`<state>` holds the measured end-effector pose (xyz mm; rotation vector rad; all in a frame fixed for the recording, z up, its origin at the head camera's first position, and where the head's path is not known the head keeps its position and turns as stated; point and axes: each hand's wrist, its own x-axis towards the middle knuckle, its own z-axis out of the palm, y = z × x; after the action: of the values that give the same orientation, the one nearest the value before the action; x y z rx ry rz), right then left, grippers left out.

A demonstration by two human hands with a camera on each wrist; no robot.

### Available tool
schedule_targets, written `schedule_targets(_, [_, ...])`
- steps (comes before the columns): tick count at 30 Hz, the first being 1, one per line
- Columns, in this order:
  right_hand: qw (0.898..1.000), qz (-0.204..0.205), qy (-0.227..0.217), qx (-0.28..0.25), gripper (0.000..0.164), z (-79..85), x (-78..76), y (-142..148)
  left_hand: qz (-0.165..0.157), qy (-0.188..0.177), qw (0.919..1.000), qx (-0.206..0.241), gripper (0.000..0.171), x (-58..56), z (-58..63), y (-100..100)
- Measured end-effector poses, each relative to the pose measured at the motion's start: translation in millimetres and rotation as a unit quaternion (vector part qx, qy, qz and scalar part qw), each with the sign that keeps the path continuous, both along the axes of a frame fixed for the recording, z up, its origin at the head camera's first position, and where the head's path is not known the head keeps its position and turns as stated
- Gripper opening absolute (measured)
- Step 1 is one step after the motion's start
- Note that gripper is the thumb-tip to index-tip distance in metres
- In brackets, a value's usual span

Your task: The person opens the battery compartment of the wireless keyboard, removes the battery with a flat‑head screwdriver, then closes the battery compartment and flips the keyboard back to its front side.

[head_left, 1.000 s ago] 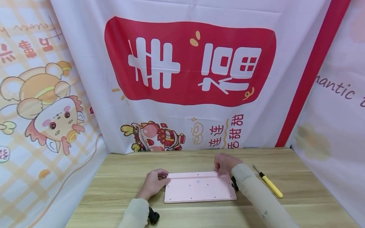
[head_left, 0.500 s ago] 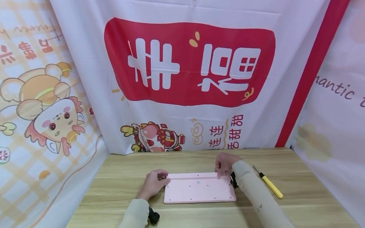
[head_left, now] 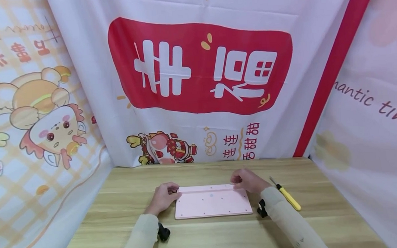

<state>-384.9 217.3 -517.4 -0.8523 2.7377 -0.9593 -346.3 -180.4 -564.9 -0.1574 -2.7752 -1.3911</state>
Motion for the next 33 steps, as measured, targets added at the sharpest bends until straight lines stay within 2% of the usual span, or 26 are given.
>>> schedule_targets(10, [0.997, 0.031, 0.066, 0.015, 0.016, 0.4, 0.4, -1, 0.01, -0.005, 0.9999, -0.001, 0.025, -2.0, 2.6, -5])
schedule_targets(20, [0.999, 0.004, 0.045, 0.027, 0.015, 8.1, -8.8, 2, 0.008, -0.008, 0.9999, 0.002, 0.025, 1.4, -0.2, -6])
schedule_targets(29, [0.997, 0.03, 0.065, 0.005, 0.017, 12.1, -25.2, 13, 0.001, -0.003, 1.0, 0.002, 0.025, -0.1, 0.0, -3])
schedule_targets(33, [0.999, 0.001, 0.041, 0.008, 0.018, 6.6, -30.9, 16, -0.002, -0.003, 1.0, -0.001, 0.025, 0.6, 0.0, 0])
